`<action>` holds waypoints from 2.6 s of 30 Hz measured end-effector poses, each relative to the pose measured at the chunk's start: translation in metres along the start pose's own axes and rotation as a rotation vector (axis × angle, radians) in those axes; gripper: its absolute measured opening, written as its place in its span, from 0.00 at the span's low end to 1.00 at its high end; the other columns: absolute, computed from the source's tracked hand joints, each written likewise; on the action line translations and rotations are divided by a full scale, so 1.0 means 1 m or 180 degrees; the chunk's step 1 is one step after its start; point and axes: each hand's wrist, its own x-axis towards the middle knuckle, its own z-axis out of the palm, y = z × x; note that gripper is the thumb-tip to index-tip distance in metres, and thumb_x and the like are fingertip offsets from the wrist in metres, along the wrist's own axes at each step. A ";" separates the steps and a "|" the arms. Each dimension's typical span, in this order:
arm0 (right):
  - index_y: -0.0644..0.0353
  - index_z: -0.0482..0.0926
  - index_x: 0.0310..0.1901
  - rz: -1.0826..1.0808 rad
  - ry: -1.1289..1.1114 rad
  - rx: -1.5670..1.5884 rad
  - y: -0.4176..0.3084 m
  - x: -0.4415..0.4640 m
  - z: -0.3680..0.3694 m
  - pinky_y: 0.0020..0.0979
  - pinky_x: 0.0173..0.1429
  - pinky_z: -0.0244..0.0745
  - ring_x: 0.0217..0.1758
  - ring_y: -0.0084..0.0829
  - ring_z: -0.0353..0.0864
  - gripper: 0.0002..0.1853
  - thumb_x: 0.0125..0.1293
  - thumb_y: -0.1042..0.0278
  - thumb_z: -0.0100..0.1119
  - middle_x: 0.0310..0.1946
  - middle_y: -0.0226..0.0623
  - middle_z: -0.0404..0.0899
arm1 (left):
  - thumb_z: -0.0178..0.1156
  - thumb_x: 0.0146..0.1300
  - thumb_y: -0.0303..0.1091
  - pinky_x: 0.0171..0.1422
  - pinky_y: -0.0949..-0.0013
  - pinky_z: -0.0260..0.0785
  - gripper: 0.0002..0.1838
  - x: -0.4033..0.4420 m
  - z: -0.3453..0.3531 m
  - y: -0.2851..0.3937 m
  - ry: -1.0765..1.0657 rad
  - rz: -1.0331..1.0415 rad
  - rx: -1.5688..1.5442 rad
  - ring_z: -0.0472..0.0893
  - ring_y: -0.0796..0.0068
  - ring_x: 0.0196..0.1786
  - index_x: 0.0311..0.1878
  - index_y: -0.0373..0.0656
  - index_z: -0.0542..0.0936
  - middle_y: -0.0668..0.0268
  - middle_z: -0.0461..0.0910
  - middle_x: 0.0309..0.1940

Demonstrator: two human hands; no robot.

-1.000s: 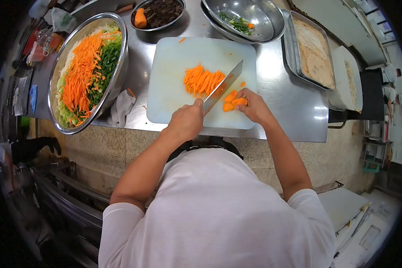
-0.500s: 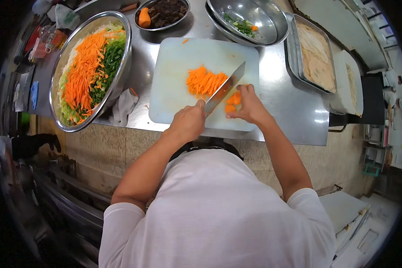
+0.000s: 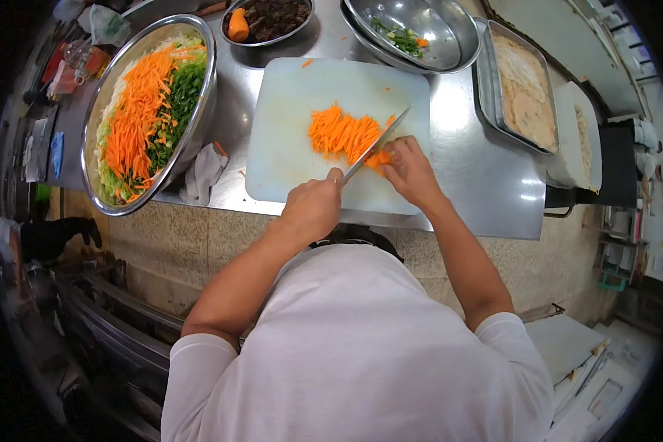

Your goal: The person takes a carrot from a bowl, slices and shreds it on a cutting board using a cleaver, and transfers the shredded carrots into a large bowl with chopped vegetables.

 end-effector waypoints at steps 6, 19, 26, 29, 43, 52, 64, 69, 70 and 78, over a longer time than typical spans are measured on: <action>0.65 0.80 0.53 -0.0773 0.0379 -0.0287 0.009 -0.002 0.016 0.39 0.55 0.79 0.51 0.43 0.81 0.18 0.62 0.73 0.72 0.48 0.42 0.79 | 0.56 0.75 0.31 0.45 0.38 0.75 0.08 0.000 0.000 0.002 0.0032 0.0117 0.0041 0.84 0.34 0.36 0.48 0.36 0.71 0.42 0.83 0.28; 0.66 0.80 0.57 -0.0034 -0.0093 0.0397 0.021 0.008 -0.003 0.30 0.52 0.83 0.46 0.32 0.85 0.18 0.66 0.78 0.69 0.45 0.40 0.81 | 0.56 0.74 0.30 0.44 0.37 0.75 0.08 0.003 0.000 0.000 0.0005 0.0098 0.0055 0.84 0.34 0.36 0.49 0.35 0.72 0.42 0.83 0.28; 0.64 0.79 0.55 -0.0091 0.0046 -0.0262 0.001 0.010 -0.003 0.42 0.60 0.81 0.57 0.50 0.83 0.23 0.62 0.64 0.74 0.54 0.48 0.77 | 0.56 0.74 0.31 0.46 0.36 0.74 0.09 0.005 0.003 -0.004 0.0027 0.0080 -0.0010 0.85 0.34 0.38 0.49 0.36 0.72 0.40 0.83 0.29; 0.64 0.80 0.52 0.0096 -0.0005 -0.0539 0.001 0.013 0.003 0.45 0.60 0.78 0.56 0.52 0.81 0.21 0.62 0.62 0.73 0.49 0.48 0.78 | 0.56 0.74 0.32 0.47 0.36 0.74 0.09 0.004 -0.003 0.002 -0.0033 -0.0042 -0.0020 0.84 0.33 0.38 0.49 0.37 0.72 0.40 0.83 0.30; 0.60 0.82 0.51 0.0457 -0.0736 0.0492 0.000 0.021 -0.011 0.44 0.51 0.81 0.44 0.50 0.85 0.13 0.65 0.78 0.61 0.41 0.45 0.85 | 0.54 0.74 0.31 0.49 0.35 0.74 0.08 0.005 -0.010 0.004 -0.0166 -0.0032 0.0065 0.84 0.31 0.40 0.48 0.36 0.71 0.38 0.84 0.33; 0.60 0.80 0.54 -0.0677 0.0062 -0.0391 0.014 0.003 0.013 0.46 0.62 0.77 0.57 0.51 0.79 0.16 0.64 0.75 0.63 0.50 0.47 0.78 | 0.57 0.75 0.32 0.50 0.36 0.74 0.09 0.004 -0.005 0.003 -0.0080 -0.0056 0.0006 0.84 0.31 0.41 0.47 0.35 0.71 0.38 0.84 0.33; 0.64 0.74 0.58 -0.0642 -0.0059 -0.0500 0.014 0.002 0.014 0.48 0.65 0.76 0.61 0.56 0.76 0.25 0.62 0.67 0.70 0.57 0.51 0.74 | 0.55 0.73 0.30 0.47 0.35 0.74 0.09 0.004 -0.003 -0.003 0.0087 0.0158 0.0045 0.84 0.31 0.39 0.50 0.34 0.72 0.38 0.83 0.30; 0.60 0.78 0.52 0.0141 -0.0051 -0.0755 0.009 -0.013 0.007 0.49 0.62 0.77 0.61 0.53 0.78 0.20 0.62 0.65 0.72 0.53 0.48 0.76 | 0.54 0.72 0.29 0.47 0.35 0.74 0.09 0.003 -0.004 0.000 0.0059 0.0020 0.0031 0.84 0.32 0.39 0.50 0.34 0.72 0.38 0.83 0.30; 0.60 0.78 0.52 0.0137 -0.0121 -0.0708 0.008 -0.013 0.007 0.49 0.62 0.77 0.61 0.53 0.78 0.20 0.62 0.65 0.72 0.53 0.48 0.76 | 0.54 0.73 0.29 0.48 0.36 0.74 0.08 0.002 -0.007 0.002 0.0019 0.0020 0.0051 0.84 0.32 0.40 0.50 0.34 0.72 0.39 0.83 0.31; 0.60 0.79 0.46 0.0397 -0.0243 -0.0735 -0.003 -0.005 -0.004 0.49 0.57 0.77 0.53 0.54 0.79 0.11 0.62 0.76 0.62 0.48 0.48 0.75 | 0.54 0.76 0.33 0.47 0.35 0.72 0.08 0.004 -0.005 0.000 0.0047 0.0000 -0.0106 0.82 0.32 0.37 0.48 0.37 0.71 0.38 0.82 0.29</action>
